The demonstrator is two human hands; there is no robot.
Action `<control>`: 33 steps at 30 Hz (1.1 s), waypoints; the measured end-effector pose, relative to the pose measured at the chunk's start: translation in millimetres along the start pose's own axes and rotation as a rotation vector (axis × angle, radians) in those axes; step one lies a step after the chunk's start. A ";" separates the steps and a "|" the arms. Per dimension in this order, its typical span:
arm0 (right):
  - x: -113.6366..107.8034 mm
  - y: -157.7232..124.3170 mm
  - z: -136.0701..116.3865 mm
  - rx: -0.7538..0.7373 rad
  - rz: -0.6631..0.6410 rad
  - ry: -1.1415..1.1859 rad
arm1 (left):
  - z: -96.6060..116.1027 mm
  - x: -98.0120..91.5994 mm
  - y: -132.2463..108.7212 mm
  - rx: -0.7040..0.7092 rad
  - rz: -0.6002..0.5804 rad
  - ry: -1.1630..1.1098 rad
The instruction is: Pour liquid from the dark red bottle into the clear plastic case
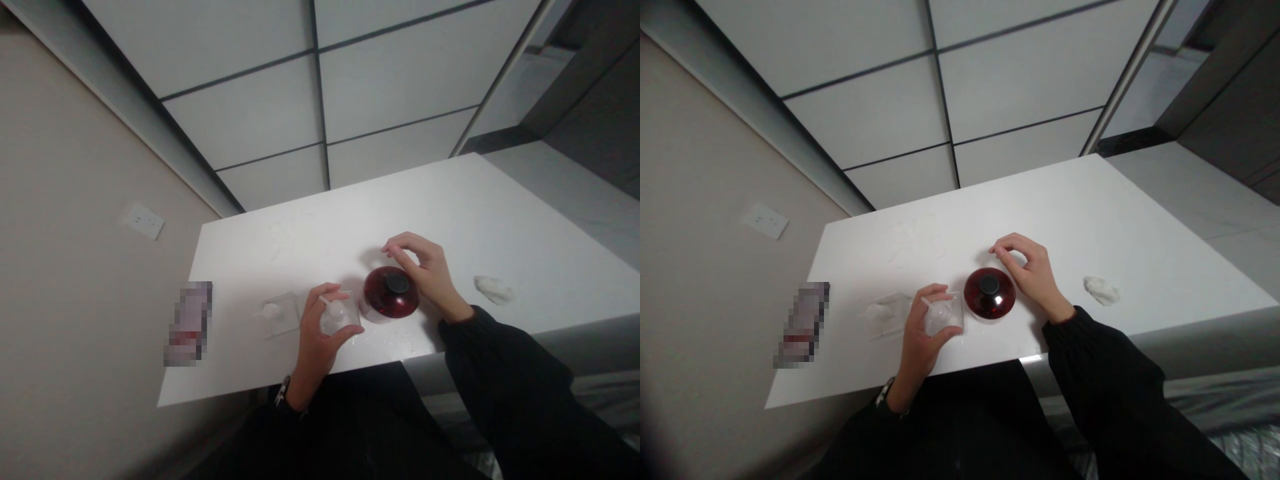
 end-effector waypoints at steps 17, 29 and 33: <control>0.1 -0.2 0.4 0.008 -0.017 -0.016 | -1.8 -0.5 -0.2 -0.014 0.029 -0.055; 0.0 -1.2 1.5 0.014 -0.005 -0.017 | -1.8 2.7 1.0 -0.032 -0.028 -0.005; 0.6 -0.9 1.3 0.013 -0.013 -0.009 | -0.8 0.8 1.6 -0.019 0.003 -0.009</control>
Point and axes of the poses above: each hand's wrist, its own y-axis towards the middle knuckle, its own x-axis out of the palm, z = x × y, the point moved 6 cm from there along y, towards the middle knuckle, and after that the axes turned 11 degrees about -y, right-handed, at the moved point
